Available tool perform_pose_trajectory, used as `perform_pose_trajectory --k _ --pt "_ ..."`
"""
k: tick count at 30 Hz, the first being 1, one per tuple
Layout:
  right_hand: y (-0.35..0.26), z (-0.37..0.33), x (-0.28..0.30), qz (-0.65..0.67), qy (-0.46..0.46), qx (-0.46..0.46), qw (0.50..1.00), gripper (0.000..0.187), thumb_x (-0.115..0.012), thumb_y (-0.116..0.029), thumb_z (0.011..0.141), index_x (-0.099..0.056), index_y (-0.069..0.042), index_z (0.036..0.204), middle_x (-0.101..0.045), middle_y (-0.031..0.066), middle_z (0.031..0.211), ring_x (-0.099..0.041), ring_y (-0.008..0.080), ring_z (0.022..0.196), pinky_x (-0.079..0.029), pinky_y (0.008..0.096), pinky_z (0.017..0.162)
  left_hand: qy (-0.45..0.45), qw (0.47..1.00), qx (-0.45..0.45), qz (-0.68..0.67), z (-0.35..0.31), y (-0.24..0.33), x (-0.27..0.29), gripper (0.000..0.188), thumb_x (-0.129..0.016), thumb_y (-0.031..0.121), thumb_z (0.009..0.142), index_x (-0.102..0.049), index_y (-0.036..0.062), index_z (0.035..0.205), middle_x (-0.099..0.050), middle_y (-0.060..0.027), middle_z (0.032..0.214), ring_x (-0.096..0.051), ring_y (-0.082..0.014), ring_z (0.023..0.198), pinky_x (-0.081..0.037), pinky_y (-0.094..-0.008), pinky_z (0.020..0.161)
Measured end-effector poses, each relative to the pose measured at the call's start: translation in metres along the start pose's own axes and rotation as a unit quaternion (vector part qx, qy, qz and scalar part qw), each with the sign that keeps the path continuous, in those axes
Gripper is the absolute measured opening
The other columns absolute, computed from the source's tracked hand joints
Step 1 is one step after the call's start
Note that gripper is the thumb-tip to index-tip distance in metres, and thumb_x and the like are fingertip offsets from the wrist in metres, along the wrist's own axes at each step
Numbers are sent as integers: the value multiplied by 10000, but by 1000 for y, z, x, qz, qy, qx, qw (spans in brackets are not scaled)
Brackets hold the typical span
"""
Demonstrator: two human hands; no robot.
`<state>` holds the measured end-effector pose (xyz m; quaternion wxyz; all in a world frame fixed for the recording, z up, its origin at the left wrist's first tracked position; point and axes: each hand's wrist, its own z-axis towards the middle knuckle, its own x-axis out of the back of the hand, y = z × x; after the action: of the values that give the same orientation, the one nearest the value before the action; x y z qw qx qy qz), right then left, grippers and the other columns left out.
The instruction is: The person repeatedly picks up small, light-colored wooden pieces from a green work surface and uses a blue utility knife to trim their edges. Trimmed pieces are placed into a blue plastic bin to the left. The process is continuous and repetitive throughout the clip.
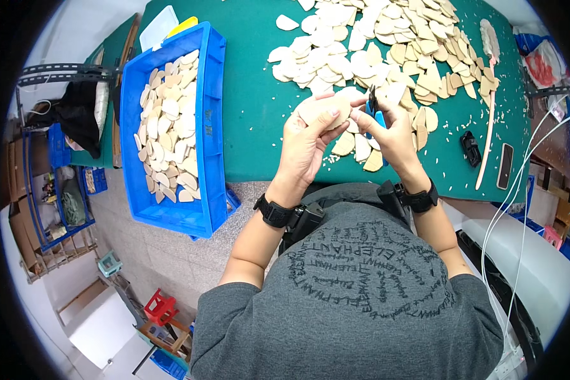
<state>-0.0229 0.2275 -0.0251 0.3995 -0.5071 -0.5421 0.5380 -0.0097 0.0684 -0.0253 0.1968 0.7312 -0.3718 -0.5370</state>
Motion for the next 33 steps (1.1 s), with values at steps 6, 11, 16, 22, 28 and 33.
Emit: perform_pose_trajectory --k 6,11,16,22,28,33 --pt "-2 3 8 -9 19 9 1000 181 -677 -129 832 -642 -7 961 -588 -15 771 -522 46 690 -417 193 623 12 999 -44 -3 -1 11 18 407 -587 67 888 -437 -22 1255 -591 -144 1122 -621 -218 1002 -576 -270 789" --pt "7 -4 42 -8 73 31 997 178 -655 -116 840 -636 0 974 -575 -8 732 -507 50 622 -404 194 576 92 949 -192 -232 14 78 133 493 -592 304 905 -465 -38 1237 -549 -134 1217 -568 -240 1089 -533 -318 868" --pt "12 -17 57 -20 129 4 991 168 -651 -100 837 -636 5 968 -579 -3 738 -511 51 630 -404 195 577 133 949 -43 283 65 -7 87 468 -648 313 862 -540 24 1214 -528 -91 1165 -553 -172 987 -480 -303 818" --pt "12 -34 66 -33 151 -12 988 163 -655 -104 836 -639 8 953 -592 -2 761 -511 47 644 -407 188 581 -29 671 -130 729 127 -104 73 523 -743 237 724 -563 63 1183 -525 -171 1142 -500 -329 1103 -453 -408 884" --pt "24 -34 63 -53 125 -53 989 192 -667 -117 837 -628 15 971 -590 -3 796 -526 51 689 -424 192 615 -52 888 6 457 104 -68 61 246 -629 192 807 -601 -13 940 -642 -109 796 -629 -243 801 -484 -310 759" --pt "23 -23 40 -48 57 -66 995 215 -678 -139 832 -625 24 962 -600 14 811 -536 59 711 -435 210 620 -65 985 122 103 52 -32 35 243 -511 203 853 -544 -15 954 -615 -86 852 -611 -186 767 -536 -344 820"
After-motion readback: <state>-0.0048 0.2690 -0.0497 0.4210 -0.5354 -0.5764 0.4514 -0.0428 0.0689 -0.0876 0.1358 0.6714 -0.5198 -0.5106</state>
